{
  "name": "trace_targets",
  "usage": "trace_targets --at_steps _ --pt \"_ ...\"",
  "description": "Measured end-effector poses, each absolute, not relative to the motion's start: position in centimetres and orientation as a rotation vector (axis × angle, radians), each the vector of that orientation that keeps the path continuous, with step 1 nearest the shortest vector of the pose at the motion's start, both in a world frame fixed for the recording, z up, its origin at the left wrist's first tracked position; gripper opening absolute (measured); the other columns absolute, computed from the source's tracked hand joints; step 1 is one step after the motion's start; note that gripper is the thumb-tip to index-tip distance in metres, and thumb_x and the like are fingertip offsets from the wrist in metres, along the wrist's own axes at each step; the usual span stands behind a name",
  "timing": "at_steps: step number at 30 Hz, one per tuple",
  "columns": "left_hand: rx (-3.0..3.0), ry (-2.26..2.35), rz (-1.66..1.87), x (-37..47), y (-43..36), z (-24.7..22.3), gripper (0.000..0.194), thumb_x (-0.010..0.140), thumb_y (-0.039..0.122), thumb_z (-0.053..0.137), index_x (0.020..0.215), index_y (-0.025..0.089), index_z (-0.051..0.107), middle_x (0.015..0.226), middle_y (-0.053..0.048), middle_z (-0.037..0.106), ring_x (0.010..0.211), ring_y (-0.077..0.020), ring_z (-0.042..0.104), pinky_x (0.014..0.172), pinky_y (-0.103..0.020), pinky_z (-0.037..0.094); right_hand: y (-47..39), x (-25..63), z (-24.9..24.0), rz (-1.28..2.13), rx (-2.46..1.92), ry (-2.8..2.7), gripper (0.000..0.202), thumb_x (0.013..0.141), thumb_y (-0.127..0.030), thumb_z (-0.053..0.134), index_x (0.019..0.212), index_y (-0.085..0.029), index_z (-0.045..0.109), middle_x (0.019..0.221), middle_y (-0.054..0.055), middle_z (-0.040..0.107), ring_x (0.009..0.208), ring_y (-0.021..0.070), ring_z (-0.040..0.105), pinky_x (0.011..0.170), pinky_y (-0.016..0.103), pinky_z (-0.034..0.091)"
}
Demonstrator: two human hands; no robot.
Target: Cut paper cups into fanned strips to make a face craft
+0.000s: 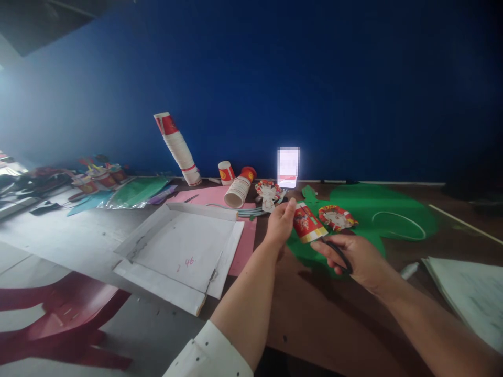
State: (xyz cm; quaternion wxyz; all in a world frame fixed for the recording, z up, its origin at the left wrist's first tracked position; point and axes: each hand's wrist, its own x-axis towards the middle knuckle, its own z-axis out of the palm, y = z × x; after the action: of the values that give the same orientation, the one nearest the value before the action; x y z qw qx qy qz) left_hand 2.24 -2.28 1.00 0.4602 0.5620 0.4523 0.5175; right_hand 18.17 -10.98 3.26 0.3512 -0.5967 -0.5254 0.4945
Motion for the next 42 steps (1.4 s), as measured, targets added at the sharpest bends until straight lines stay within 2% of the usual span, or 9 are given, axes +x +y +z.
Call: trace_targets --at_steps 4,8,12,18,22,29,35,42 --pt "1.333 1.108 1.267 2.4 -2.6 1.4 0.056 0.091 0.068 0.048 0.091 0.018 0.071 0.088 -0.007 0.069 0.095 -0.0236 0.064 0.09 -0.035 0.048 -11.0 18.0 3.3 1.217 -1.545 -1.357 0.039 0.061 -0.054 0.085 0.065 -0.018 0.071 0.049 -0.004 0.055 0.043 0.0074 0.044 0.042 0.021 0.037" --pt "1.198 1.021 1.248 2.9 -2.7 0.9 0.058 0.087 0.071 0.055 0.101 0.017 0.07 0.101 -0.009 0.072 0.104 -0.0266 0.065 0.097 -0.039 0.05 -10.9 18.1 3.2 1.164 -1.512 -1.403 0.038 0.064 -0.055 0.084 0.068 -0.019 0.073 0.052 -0.004 0.056 0.044 0.0077 0.046 0.043 0.022 0.038" --pt "0.959 0.835 1.203 3.9 -2.9 0.2 0.052 0.079 0.065 0.07 0.106 0.02 0.07 0.101 -0.009 0.074 0.098 -0.0264 0.07 0.093 -0.041 0.053 -10.9 18.3 3.2 1.16 -1.488 -1.404 0.04 0.066 -0.057 0.083 0.073 -0.019 0.073 0.056 -0.002 0.06 0.046 0.0098 0.049 0.045 0.024 0.041" --pt "0.767 0.733 1.269 4.1 -3.0 0.6 0.045 0.077 0.056 0.076 0.101 0.018 0.07 0.091 -0.008 0.075 0.091 -0.026 0.072 0.089 -0.042 0.057 -11.1 18.1 3.6 1.263 -1.406 -1.464 0.045 0.066 -0.062 0.082 0.063 -0.019 0.066 0.059 0.0 0.062 0.053 0.0127 0.055 0.053 0.026 0.046" --pt "0.715 0.704 1.381 3.2 -2.4 1.2 0.045 0.073 0.053 0.081 0.097 0.016 0.069 0.092 -0.007 0.075 0.089 -0.0236 0.072 0.091 -0.041 0.057 -11.3 18.0 3.6 1.391 -1.435 -1.507 0.046 0.072 -0.065 0.075 0.078 -0.02 0.069 0.064 0.0 0.065 0.057 0.0137 0.058 0.055 0.026 0.047" --pt "0.608 0.621 1.49 2.0 -1.3 1.5 0.04 0.072 0.043 0.082 0.099 0.015 0.071 0.099 -0.008 0.074 0.102 -0.0261 0.07 0.097 -0.041 0.053 -11.6 18.1 4.0 1.379 -1.411 -1.783 0.047 0.077 -0.066 0.068 0.083 -0.019 0.07 0.066 0.002 0.068 0.061 0.0162 0.061 0.061 0.028 0.048" --pt "0.627 0.639 1.535 2.1 -1.2 1.3 0.046 0.072 0.044 0.083 0.107 0.018 0.068 0.1 -0.006 0.074 0.099 -0.0228 0.07 0.096 -0.039 0.053 -11.5 18.2 4.0 1.364 -1.425 -1.743 0.051 0.072 -0.07 0.07 0.082 -0.02 0.07 0.064 0.001 0.066 0.06 0.0162 0.06 0.06 0.029 0.048" --pt "0.712 0.692 1.562 2.5 -0.6 -0.2 0.05 0.071 0.05 0.083 0.109 0.021 0.066 0.1 -0.004 0.072 0.093 -0.0196 0.07 0.092 -0.036 0.054 -11.5 18.0 3.1 1.346 -1.428 -1.708 0.046 0.073 -0.063 0.075 0.088 -0.019 0.073 0.068 0.002 0.07 0.061 0.0176 0.061 0.057 0.028 0.046"
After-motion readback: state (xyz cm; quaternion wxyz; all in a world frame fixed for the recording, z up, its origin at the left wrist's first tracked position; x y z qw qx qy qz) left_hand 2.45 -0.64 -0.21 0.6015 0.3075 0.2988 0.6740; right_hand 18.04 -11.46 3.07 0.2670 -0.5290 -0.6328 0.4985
